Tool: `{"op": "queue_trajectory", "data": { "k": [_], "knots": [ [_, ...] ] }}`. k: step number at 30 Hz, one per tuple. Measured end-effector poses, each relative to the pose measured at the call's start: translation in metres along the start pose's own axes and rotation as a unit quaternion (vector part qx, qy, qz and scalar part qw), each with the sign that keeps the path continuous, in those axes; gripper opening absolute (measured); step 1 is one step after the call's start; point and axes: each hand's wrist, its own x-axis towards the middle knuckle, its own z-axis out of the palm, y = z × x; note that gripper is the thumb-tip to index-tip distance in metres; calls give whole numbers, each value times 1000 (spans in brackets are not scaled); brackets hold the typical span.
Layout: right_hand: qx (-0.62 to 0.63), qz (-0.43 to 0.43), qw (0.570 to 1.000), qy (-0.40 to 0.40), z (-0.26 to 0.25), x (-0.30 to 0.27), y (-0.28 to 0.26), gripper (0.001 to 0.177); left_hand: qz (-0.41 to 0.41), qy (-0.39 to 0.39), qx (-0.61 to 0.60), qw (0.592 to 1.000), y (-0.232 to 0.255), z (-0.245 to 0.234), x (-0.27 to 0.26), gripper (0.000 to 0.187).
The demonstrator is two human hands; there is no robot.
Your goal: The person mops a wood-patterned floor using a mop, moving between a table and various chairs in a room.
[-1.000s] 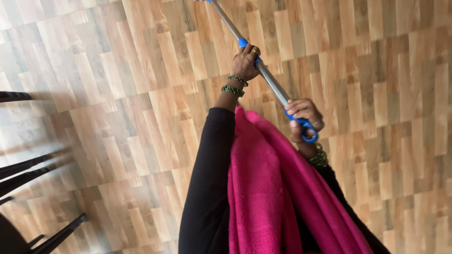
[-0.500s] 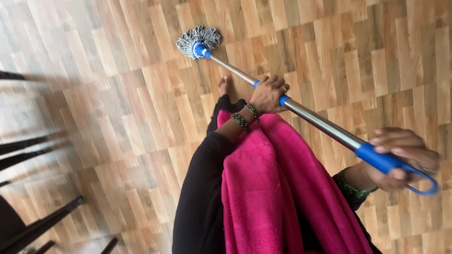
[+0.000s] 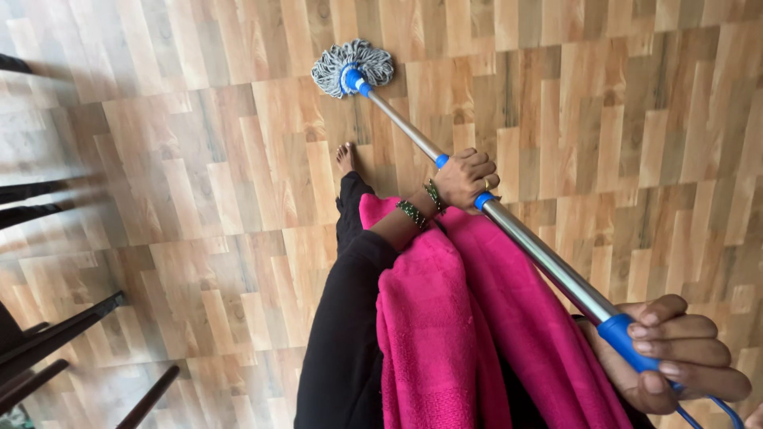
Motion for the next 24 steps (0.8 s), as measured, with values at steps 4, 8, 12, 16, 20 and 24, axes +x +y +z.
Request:
{"op": "queue_trajectory", "data": {
  "k": [4,8,12,16,20,24],
  "knots": [
    [9,-28,999,-22,57,13,46,15,-2,20,8,1000,-56,-39,0,35],
    [13,1,1000,23,134,7,80,17,-9,10,11,1000,-114,-81,-8,39],
    [22,-23,999,14,201,4,131,17,-25,25,52,998,-182,-118,-18,37],
    [35,-21,999,-34,258,-7,193,21,-28,8,51,998,-250,-157,-33,44],
    [2,27,999,-21,304,-45,218,23,-152,-48,133,978,-288,-188,-55,48],
    [-30,75,994,-76,311,-93,211,20,-320,-29,128,938,-277,-176,-104,26]
  ]
}}
